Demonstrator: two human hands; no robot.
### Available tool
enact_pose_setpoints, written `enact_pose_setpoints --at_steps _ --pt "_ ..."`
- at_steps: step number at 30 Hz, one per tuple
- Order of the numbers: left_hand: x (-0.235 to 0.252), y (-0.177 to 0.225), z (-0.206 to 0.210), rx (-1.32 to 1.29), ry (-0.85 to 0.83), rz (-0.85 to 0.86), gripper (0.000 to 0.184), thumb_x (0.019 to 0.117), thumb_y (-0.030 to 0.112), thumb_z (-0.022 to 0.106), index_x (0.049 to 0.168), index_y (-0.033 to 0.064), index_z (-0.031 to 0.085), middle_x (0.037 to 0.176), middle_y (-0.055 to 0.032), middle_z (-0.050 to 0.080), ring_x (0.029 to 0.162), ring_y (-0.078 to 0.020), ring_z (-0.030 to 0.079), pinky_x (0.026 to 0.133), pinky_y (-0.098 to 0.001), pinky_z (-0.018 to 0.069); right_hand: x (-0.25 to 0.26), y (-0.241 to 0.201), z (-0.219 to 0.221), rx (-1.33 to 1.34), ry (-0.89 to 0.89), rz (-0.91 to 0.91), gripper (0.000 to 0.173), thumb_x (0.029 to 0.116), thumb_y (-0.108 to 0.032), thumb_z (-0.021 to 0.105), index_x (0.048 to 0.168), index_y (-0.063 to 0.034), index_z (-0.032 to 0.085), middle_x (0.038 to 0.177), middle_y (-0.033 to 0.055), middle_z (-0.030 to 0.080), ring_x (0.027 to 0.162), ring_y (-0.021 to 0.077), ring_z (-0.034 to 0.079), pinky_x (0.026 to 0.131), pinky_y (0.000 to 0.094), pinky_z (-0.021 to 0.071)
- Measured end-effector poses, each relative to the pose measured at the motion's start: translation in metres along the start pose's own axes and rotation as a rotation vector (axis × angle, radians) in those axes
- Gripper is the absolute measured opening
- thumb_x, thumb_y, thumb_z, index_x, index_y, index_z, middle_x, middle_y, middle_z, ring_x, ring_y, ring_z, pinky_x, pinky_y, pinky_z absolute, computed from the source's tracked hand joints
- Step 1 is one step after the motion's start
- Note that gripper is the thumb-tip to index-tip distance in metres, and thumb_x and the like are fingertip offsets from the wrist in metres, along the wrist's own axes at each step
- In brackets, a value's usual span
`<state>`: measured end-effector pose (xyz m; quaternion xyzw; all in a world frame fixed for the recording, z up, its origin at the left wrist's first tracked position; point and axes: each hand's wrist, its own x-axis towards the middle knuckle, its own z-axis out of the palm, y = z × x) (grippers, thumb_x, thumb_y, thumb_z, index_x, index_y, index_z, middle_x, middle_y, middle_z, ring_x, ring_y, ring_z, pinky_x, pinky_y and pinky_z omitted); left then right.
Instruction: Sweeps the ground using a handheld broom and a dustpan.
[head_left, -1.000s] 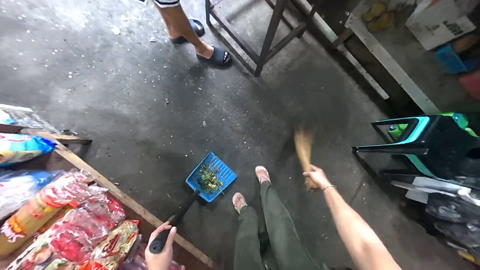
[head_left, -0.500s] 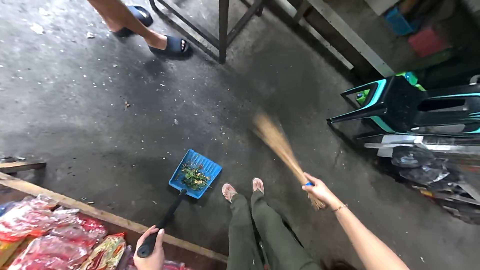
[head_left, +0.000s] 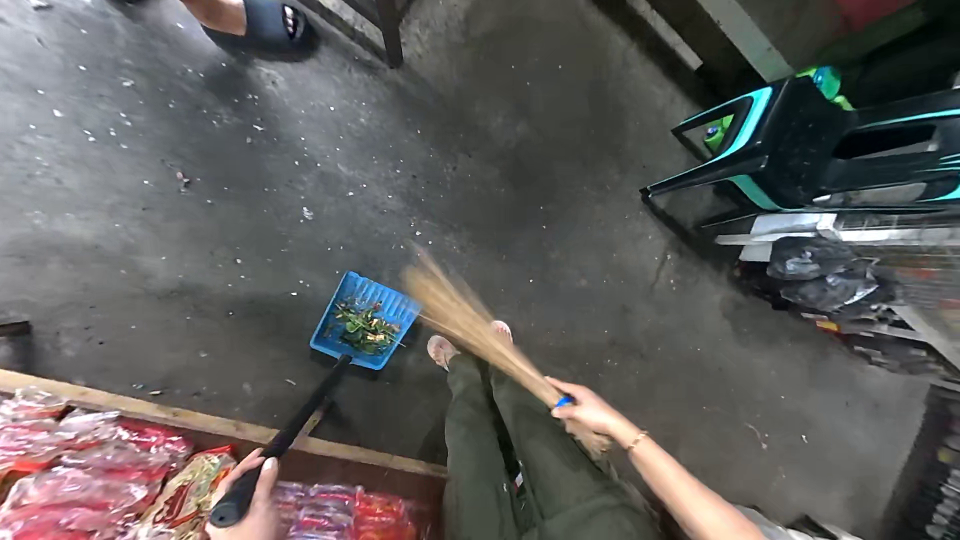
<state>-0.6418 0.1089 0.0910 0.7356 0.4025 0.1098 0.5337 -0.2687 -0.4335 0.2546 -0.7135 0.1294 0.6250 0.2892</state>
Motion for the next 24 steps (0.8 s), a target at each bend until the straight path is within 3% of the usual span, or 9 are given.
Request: enact_pose_setpoints --at_steps 3,6,9,11,14,16,17,20,24 --pt "-0.003 0.0 -0.017 0.032 -0.033 -0.008 0.044 0.0918 0.016 0.074 0.132 0.0052 0.06 0.137 -0.0135 0.062 0.126 -0.0308 0.06 0.105 -0.048 0.0531 -0.029 0.037 -0.041 0.287 0.284 0.074 0.073 0.0953 -0.013 0.069 0.16 -0.0209 0.037 0.125 0.0176 0.065 0.076 0.0254 0.069 0.067 0.0439 0.0613" --pt "-0.005 -0.001 -0.002 0.099 -0.068 0.043 0.044 0.0902 0.018 0.076 0.13 0.0061 0.061 0.139 -0.0106 0.062 0.129 -0.0277 0.059 0.109 -0.0449 0.0506 -0.003 0.056 -0.058 0.605 0.551 0.188 0.062 0.1006 -0.01 0.062 0.158 -0.0147 0.038 0.104 0.0169 0.066 0.067 0.023 0.066 0.06 0.0391 0.0595" --pt "-0.007 0.011 0.021 0.123 -0.018 0.05 0.045 0.0891 0.018 0.078 0.13 0.0066 0.062 0.136 -0.0096 0.063 0.127 -0.0257 0.06 0.108 -0.0427 0.0511 0.046 0.033 -0.028 0.69 0.53 0.255 0.052 0.1016 -0.011 0.06 0.151 -0.0108 0.045 0.108 0.0179 0.065 0.074 0.024 0.066 0.066 0.0405 0.059" --pt "-0.006 0.02 0.028 0.109 0.004 0.049 0.045 0.0894 0.016 0.077 0.13 0.0052 0.062 0.135 -0.0105 0.064 0.127 -0.0261 0.06 0.109 -0.043 0.0504 0.073 0.016 0.037 0.545 0.362 0.205 0.059 0.0976 -0.009 0.066 0.153 -0.0117 0.045 0.115 0.02 0.067 0.081 0.0278 0.07 0.071 0.0444 0.0613" --pt "-0.008 0.035 0.035 0.089 0.033 0.036 0.042 0.0897 0.015 0.077 0.127 0.0032 0.062 0.133 -0.0115 0.064 0.126 -0.0256 0.061 0.108 -0.042 0.0512 0.085 0.004 0.139 0.286 0.06 0.119 0.079 0.0894 -0.018 0.075 0.159 -0.019 0.039 0.135 0.02 0.062 0.105 0.0332 0.07 0.086 0.0536 0.0606" --pt "-0.007 0.036 0.035 0.078 0.054 0.032 0.041 0.0903 0.015 0.076 0.127 0.0034 0.062 0.133 -0.0114 0.065 0.125 -0.025 0.061 0.108 -0.0415 0.0513 0.069 -0.003 0.162 0.149 -0.062 0.077 0.085 0.0878 -0.024 0.076 0.162 -0.021 0.035 0.147 0.017 0.056 0.126 0.0317 0.062 0.104 0.0546 0.0524" --pt "-0.007 0.033 0.031 0.065 0.059 0.031 0.041 0.0907 0.015 0.076 0.127 0.0032 0.062 0.133 -0.0118 0.065 0.125 -0.0256 0.061 0.108 -0.0421 0.0511 0.054 -0.007 0.156 0.083 -0.086 0.05 0.085 0.0883 -0.026 0.076 0.162 -0.0225 0.034 0.149 0.0154 0.055 0.129 0.0305 0.06 0.106 0.0542 0.0507" --pt "-0.015 0.023 0.013 -0.008 0.076 -0.006 0.042 0.0922 0.015 0.073 0.13 0.0026 0.06 0.135 -0.013 0.064 0.127 -0.0279 0.06 0.107 -0.0451 0.0516 -0.003 -0.024 0.082 -0.062 -0.033 -0.01 0.078 0.0921 -0.025 0.075 0.161 -0.0259 0.038 0.143 0.0146 0.06 0.117 0.0306 0.067 0.097 0.0549 0.0571" --pt "-0.033 0.027 0.004 -0.108 0.197 -0.095 0.041 0.0917 0.018 0.075 0.128 0.0054 0.062 0.132 -0.0124 0.065 0.117 -0.0279 0.065 0.095 -0.0456 0.0575 -0.012 -0.056 -0.045 -0.102 0.256 -0.088 0.075 0.0931 -0.017 0.073 0.16 -0.0221 0.039 0.14 0.0173 0.061 0.099 0.0305 0.072 0.083 0.0523 0.0617"
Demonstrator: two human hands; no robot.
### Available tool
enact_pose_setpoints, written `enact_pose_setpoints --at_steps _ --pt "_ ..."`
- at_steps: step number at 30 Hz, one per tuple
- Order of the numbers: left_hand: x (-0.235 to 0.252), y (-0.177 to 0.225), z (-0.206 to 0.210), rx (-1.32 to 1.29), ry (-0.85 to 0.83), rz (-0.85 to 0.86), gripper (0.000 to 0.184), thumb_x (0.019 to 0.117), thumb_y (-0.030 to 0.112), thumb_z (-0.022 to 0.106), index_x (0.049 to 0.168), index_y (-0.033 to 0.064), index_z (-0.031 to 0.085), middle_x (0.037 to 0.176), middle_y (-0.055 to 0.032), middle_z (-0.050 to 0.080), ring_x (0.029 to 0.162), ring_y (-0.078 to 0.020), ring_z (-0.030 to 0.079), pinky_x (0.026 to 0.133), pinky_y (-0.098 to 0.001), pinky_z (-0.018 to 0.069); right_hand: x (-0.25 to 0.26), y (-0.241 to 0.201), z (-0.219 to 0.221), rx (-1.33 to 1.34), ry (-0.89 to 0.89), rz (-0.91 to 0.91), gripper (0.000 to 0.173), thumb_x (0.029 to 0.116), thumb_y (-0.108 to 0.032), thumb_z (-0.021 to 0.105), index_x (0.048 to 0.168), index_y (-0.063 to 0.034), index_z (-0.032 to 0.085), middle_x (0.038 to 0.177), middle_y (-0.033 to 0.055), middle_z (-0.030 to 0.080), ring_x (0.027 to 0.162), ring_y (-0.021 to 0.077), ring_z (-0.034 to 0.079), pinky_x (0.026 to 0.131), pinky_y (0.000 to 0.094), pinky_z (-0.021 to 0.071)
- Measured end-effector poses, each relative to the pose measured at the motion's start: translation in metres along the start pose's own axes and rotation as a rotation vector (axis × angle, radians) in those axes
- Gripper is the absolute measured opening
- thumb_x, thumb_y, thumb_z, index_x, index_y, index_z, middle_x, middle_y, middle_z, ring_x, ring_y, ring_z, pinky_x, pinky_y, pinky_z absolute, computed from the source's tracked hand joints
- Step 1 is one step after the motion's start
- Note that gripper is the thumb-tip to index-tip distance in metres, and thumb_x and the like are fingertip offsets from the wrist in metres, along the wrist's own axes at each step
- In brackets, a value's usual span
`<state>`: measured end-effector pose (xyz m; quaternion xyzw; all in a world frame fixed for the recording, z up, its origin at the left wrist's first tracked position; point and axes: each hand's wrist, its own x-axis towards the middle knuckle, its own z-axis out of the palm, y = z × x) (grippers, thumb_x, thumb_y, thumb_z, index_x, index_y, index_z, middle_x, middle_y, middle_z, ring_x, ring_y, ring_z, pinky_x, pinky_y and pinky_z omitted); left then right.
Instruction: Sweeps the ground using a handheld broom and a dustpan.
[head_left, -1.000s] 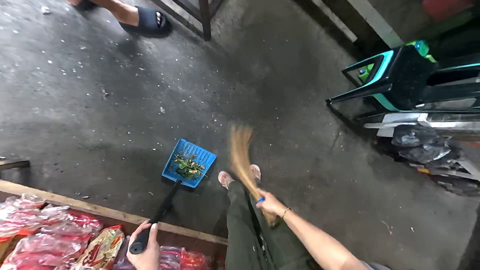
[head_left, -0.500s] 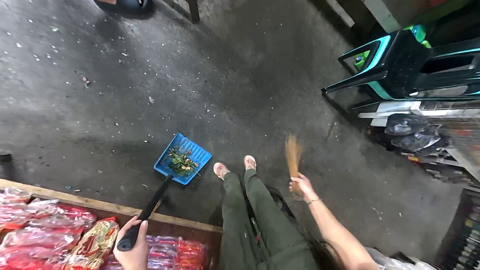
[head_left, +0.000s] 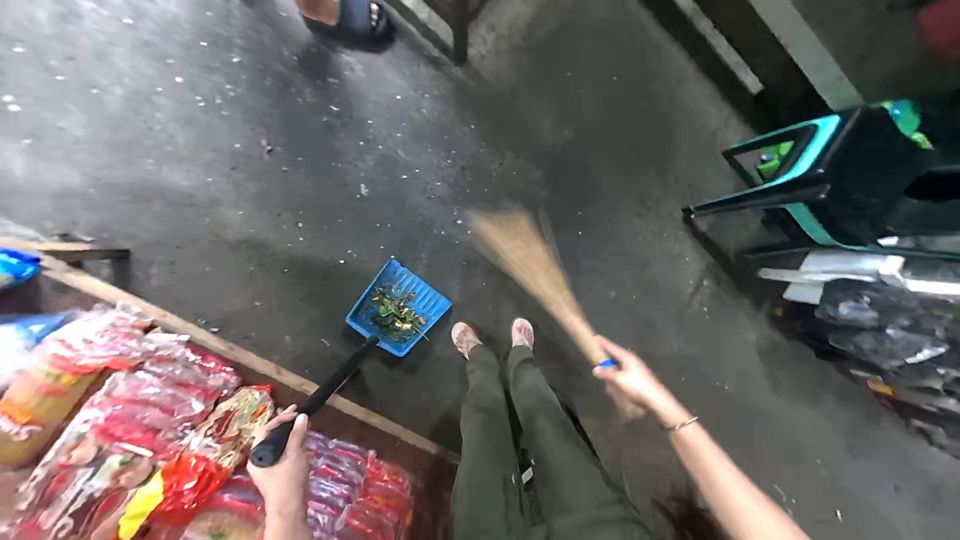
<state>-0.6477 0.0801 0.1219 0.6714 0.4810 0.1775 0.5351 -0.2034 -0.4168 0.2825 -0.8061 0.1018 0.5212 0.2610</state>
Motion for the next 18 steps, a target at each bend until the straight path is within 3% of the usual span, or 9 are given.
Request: enact_pose_setpoints --at_steps 2,4,6,9,11,13,15,18 --pt "-0.012 0.007 0.011 -0.028 0.073 -0.061 0.04 0.0912 0.018 0.076 0.127 0.0051 0.062 0.127 -0.0117 0.067 0.112 -0.0261 0.067 0.092 -0.0442 0.0588 0.048 -0.022 -0.032 0.08 0.131 0.008 0.073 0.0962 -0.014 0.068 0.161 -0.0171 0.035 0.133 0.021 0.061 0.086 0.0295 0.071 0.074 0.048 0.0619" --pt "-0.022 0.009 0.027 -0.039 0.129 -0.102 0.04 0.0901 0.018 0.077 0.125 0.0048 0.063 0.123 -0.0111 0.068 0.107 -0.0243 0.067 0.089 -0.0426 0.0594 0.096 -0.054 -0.03 0.155 0.196 0.047 0.068 0.0993 -0.012 0.065 0.16 -0.0141 0.034 0.127 0.022 0.061 0.083 0.0274 0.069 0.072 0.0434 0.0602" --pt "-0.028 0.007 0.039 -0.053 0.175 -0.094 0.038 0.0891 0.015 0.077 0.122 0.0036 0.063 0.121 -0.0119 0.069 0.105 -0.0244 0.068 0.087 -0.0422 0.0597 0.132 -0.076 0.012 0.081 0.157 0.045 0.068 0.0977 -0.011 0.066 0.159 -0.0118 0.037 0.129 0.023 0.062 0.092 0.0298 0.07 0.08 0.046 0.0601" --pt "-0.034 0.001 0.051 -0.067 0.225 -0.08 0.035 0.0892 0.015 0.077 0.12 0.0039 0.065 0.119 -0.0113 0.07 0.101 -0.023 0.069 0.086 -0.0403 0.0593 0.142 -0.072 0.119 -0.197 -0.02 -0.03 0.076 0.0897 -0.014 0.073 0.158 -0.0137 0.041 0.133 0.024 0.063 0.117 0.0367 0.065 0.1 0.0559 0.0531" --pt "-0.037 0.0 0.056 -0.078 0.254 -0.076 0.034 0.0886 0.014 0.077 0.119 0.0039 0.066 0.118 -0.0108 0.07 0.102 -0.0222 0.069 0.087 -0.0392 0.0591 0.125 -0.056 0.181 -0.407 -0.18 -0.04 0.077 0.0892 -0.02 0.073 0.159 -0.016 0.04 0.134 0.0253 0.062 0.12 0.0409 0.063 0.102 0.0612 0.0507" --pt "-0.041 -0.003 0.056 -0.076 0.275 -0.08 0.035 0.0888 0.015 0.077 0.119 0.0036 0.066 0.119 -0.0113 0.07 0.104 -0.0226 0.069 0.088 -0.0394 0.0592 0.1 -0.048 0.207 -0.567 -0.338 -0.058 0.08 0.0907 -0.021 0.072 0.162 -0.0212 0.035 0.132 0.0241 0.065 0.119 0.0413 0.065 0.1 0.0627 0.0514" --pt "-0.049 -0.004 0.049 -0.079 0.283 -0.091 0.035 0.0892 0.016 0.076 0.12 0.0031 0.065 0.122 -0.0117 0.07 0.107 -0.0231 0.068 0.09 -0.0395 0.0589 0.07 -0.064 0.188 -0.652 -0.422 -0.067 0.08 0.0931 -0.023 0.071 0.163 -0.0282 0.032 0.133 0.0211 0.065 0.12 0.0391 0.065 0.101 0.0609 0.0508" --pt "-0.071 -0.008 0.04 -0.137 0.327 -0.12 0.037 0.09 0.017 0.076 0.122 0.0027 0.064 0.125 -0.0123 0.069 0.113 -0.0253 0.067 0.095 -0.0418 0.0579 0.035 -0.117 0.108 -0.599 -0.366 -0.106 0.077 0.0912 -0.022 0.075 0.159 -0.0286 0.04 0.135 0.0185 0.065 0.116 0.0347 0.067 0.1 0.0581 0.0528"
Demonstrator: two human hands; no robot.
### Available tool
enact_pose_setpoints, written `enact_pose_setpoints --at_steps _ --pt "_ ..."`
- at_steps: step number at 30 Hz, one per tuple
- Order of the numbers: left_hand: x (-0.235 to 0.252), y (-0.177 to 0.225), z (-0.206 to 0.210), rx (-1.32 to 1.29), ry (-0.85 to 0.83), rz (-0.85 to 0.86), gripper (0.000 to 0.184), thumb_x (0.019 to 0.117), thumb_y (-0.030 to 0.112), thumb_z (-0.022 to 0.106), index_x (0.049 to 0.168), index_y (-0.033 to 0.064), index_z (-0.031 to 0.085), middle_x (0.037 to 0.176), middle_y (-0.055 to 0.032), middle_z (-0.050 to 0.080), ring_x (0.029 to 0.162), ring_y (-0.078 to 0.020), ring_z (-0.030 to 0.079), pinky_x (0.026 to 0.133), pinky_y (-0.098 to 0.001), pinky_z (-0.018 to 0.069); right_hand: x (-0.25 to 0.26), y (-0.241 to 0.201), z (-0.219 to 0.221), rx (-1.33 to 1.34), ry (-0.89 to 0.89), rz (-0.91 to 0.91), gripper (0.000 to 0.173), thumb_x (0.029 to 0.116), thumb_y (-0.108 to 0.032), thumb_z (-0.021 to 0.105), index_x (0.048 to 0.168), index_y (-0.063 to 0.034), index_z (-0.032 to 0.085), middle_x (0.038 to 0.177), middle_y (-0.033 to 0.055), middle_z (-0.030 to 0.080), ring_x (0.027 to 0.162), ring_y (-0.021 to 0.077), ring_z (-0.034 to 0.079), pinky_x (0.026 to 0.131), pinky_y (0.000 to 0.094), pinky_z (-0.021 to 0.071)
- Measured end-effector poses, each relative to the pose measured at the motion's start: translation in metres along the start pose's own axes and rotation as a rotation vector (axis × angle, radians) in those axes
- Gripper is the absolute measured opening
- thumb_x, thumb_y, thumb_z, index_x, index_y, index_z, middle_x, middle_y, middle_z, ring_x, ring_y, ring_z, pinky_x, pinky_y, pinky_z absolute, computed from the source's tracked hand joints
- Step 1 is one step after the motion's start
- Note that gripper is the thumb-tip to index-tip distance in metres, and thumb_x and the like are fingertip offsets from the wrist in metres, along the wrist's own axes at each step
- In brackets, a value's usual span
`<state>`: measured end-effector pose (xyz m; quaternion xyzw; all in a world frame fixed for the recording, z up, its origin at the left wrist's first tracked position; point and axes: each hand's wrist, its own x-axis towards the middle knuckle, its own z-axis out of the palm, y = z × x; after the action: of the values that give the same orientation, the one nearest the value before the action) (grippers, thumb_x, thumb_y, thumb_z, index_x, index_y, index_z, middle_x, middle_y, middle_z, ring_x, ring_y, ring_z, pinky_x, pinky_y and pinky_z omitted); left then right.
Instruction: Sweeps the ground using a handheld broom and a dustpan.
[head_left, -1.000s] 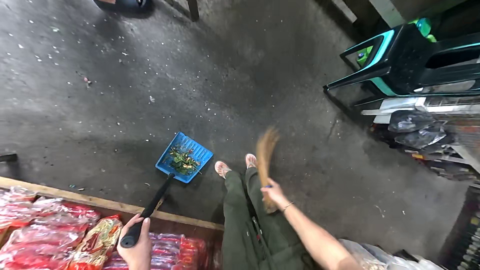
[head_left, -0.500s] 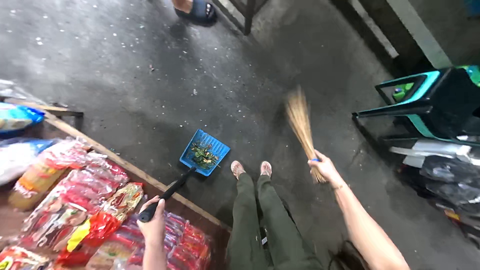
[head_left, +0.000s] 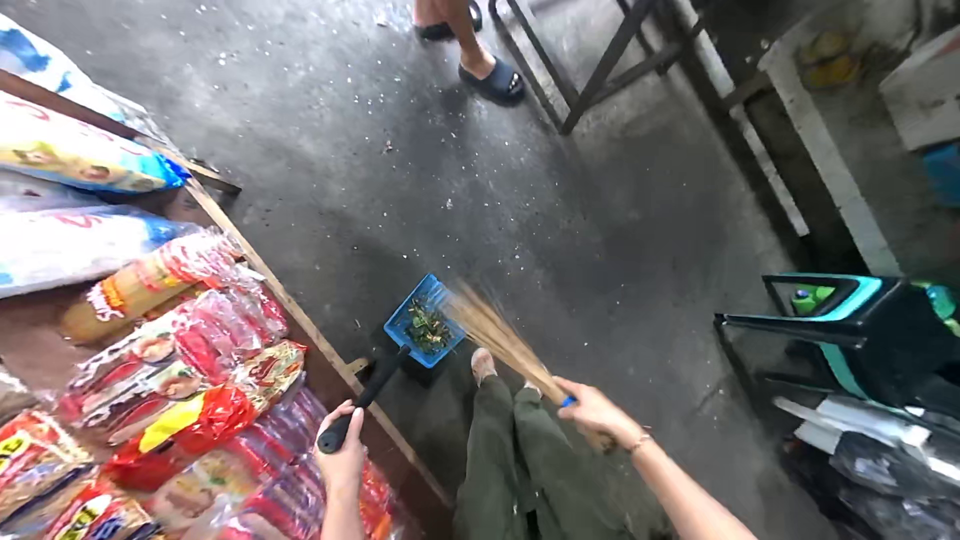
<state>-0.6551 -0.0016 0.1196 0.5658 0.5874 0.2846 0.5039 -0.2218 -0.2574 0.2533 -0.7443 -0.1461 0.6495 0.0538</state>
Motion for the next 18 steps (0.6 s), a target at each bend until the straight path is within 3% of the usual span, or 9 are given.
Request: enact_pose_setpoints --at_steps 3,6,8,10,12,14,18 --pt "-0.022 -0.007 -0.004 -0.045 0.098 -0.062 0.037 0.092 0.019 0.074 0.125 0.0045 0.063 0.123 -0.0108 0.069 0.109 -0.0237 0.067 0.091 -0.0415 0.0589 -0.011 -0.011 -0.085 0.153 0.179 -0.047 0.075 0.0907 -0.016 0.074 0.158 -0.0225 0.043 0.129 0.0191 0.066 0.096 0.0317 0.071 0.083 0.0533 0.0602" --pt "-0.04 -0.005 0.02 -0.069 0.197 -0.104 0.036 0.0911 0.016 0.075 0.123 0.0029 0.063 0.116 -0.0099 0.069 0.1 -0.0197 0.068 0.084 -0.0381 0.0598 0.052 -0.045 -0.13 0.303 0.359 -0.031 0.074 0.0929 -0.012 0.07 0.16 -0.0184 0.038 0.125 0.0222 0.064 0.084 0.0307 0.069 0.073 0.0497 0.0596" --pt "-0.048 -0.003 0.035 -0.072 0.237 -0.114 0.034 0.0898 0.013 0.075 0.12 0.0017 0.064 0.116 -0.0103 0.069 0.106 -0.0204 0.067 0.092 -0.0384 0.0588 0.105 -0.072 -0.122 0.304 0.373 0.008 0.07 0.0931 -0.011 0.07 0.157 -0.0158 0.041 0.127 0.0227 0.064 0.094 0.0333 0.07 0.081 0.0519 0.0593" --pt "-0.052 -0.006 0.041 -0.056 0.261 -0.127 0.033 0.0906 0.013 0.075 0.12 0.0019 0.065 0.116 -0.01 0.07 0.108 -0.02 0.068 0.093 -0.0378 0.0582 0.137 -0.09 -0.08 0.16 0.253 0.018 0.066 0.0905 -0.013 0.073 0.152 -0.0135 0.049 0.127 0.0234 0.065 0.106 0.0369 0.068 0.091 0.0567 0.0564" --pt "-0.056 -0.016 0.044 -0.062 0.267 -0.144 0.035 0.0905 0.016 0.076 0.121 0.0027 0.065 0.117 -0.0101 0.07 0.109 -0.0207 0.067 0.093 -0.0385 0.0582 0.142 -0.094 -0.036 -0.061 0.062 -0.004 0.067 0.0896 -0.016 0.075 0.152 -0.0158 0.05 0.131 0.0233 0.064 0.118 0.0387 0.064 0.1 0.06 0.0513" --pt "-0.062 -0.025 0.043 -0.088 0.284 -0.169 0.037 0.0901 0.018 0.078 0.122 0.0029 0.065 0.119 -0.0112 0.069 0.109 -0.022 0.067 0.092 -0.0396 0.0586 0.125 -0.092 -0.022 -0.212 -0.099 -0.041 0.074 0.0898 -0.02 0.076 0.157 -0.0219 0.044 0.139 0.0205 0.061 0.126 0.0369 0.061 0.106 0.0601 0.0483" --pt "-0.073 -0.02 0.036 -0.205 0.294 -0.295 0.042 0.0934 0.019 0.076 0.13 0.0037 0.061 0.128 -0.0142 0.067 0.117 -0.0276 0.065 0.094 -0.048 0.059 0.064 -0.108 -0.116 -0.238 -0.102 -0.12 0.074 0.0903 -0.023 0.076 0.157 -0.0302 0.044 0.139 0.0148 0.063 0.123 0.0306 0.065 0.105 0.0557 0.0513"
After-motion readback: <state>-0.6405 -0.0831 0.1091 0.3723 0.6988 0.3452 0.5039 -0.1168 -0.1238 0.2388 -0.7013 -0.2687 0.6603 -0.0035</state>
